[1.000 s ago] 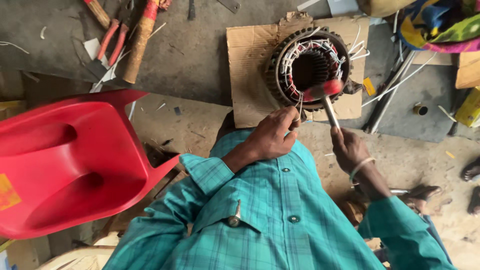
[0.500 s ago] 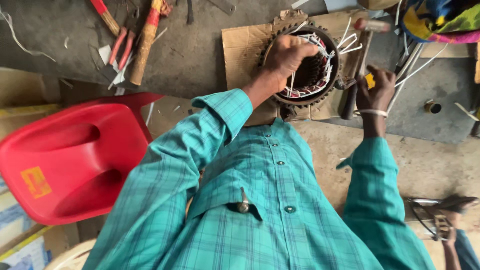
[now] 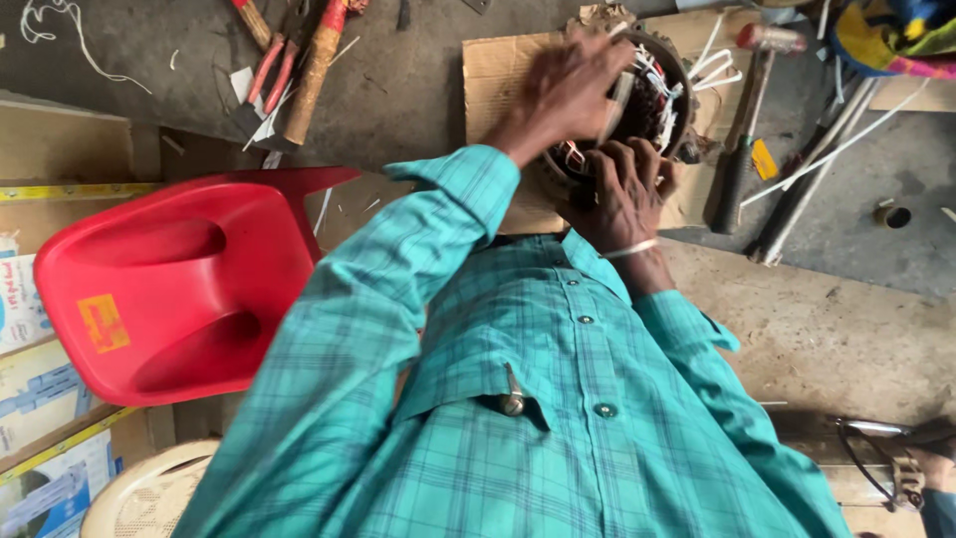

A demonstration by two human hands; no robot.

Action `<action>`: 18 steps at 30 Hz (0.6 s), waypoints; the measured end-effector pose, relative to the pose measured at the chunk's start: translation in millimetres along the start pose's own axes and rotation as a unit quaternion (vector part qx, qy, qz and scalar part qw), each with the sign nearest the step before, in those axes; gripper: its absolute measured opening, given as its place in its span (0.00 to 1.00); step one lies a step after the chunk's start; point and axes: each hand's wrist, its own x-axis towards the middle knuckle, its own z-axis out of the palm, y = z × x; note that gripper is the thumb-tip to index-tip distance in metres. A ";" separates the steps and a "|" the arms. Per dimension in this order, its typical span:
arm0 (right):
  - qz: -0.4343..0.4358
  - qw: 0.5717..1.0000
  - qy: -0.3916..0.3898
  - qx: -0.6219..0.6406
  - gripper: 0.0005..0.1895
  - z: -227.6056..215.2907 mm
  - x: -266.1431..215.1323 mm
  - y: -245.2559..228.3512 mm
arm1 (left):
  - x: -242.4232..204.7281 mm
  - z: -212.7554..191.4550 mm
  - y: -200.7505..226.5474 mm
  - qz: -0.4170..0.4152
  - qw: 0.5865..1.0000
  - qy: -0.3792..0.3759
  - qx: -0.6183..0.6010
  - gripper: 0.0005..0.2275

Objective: The person works on a stator, using a hammer to tap white plastic ties into slots and then tying them by hand. They use pliers to cut excess tie material and a flat metal tool to adjust the windings. The task continues with repeated hammering and tying actions.

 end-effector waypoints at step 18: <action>0.004 0.998 0.039 0.053 0.32 19.9 -3.2 13.6 | -78.9 -61.7 26.6 -0.168 0.962 -0.013 -0.215 0.09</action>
